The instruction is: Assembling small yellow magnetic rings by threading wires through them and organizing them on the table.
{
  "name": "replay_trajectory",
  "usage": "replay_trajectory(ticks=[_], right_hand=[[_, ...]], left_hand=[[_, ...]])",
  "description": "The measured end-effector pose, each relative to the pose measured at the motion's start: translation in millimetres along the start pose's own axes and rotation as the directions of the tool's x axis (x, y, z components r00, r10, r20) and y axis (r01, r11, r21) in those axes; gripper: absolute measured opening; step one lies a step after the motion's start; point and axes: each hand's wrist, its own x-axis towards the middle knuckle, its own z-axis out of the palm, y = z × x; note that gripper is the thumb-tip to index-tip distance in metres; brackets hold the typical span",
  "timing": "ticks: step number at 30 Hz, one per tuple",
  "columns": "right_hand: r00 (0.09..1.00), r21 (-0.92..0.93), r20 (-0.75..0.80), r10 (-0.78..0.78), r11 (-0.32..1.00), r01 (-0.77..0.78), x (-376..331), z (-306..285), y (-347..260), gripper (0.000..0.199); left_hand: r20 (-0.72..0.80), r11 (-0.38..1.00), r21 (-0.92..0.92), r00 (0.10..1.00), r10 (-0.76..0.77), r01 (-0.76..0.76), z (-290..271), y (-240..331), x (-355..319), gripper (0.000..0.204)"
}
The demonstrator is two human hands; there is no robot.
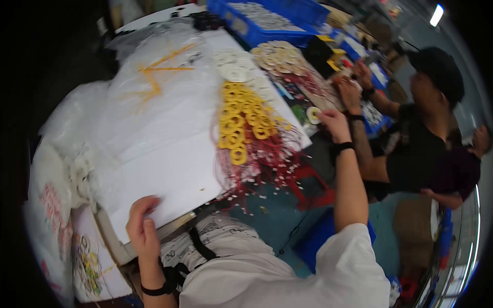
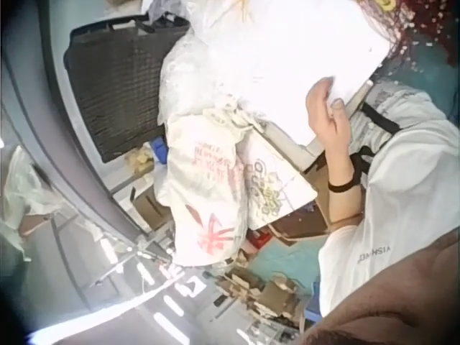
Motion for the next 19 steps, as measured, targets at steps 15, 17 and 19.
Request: replay_trajectory(ticks=[15, 17, 19], right_hand=[[1.000, 0.168, -0.025, 0.004, 0.986, 0.000, 88.1, -39.1, 103.5, 0.034], [0.990, 0.065, -0.131, -0.055, 0.996, 0.064, 52.5, -22.9, 77.6, 0.039], [0.967, -0.006, -0.199, -0.159, 0.987, 0.161, 25.1, -37.7, 73.9, 0.043]], left_hand=[[-0.459, 0.726, 0.578, 0.884, -0.087, 0.372, -86.4, -10.9, 22.7, 0.016], [-0.516, 0.610, 0.627, 0.845, -0.140, 0.485, -96.7, -18.4, 22.5, 0.019], [-0.465, 0.677, 0.624, 0.882, -0.081, 0.391, -91.5, -20.2, 23.2, 0.020]])
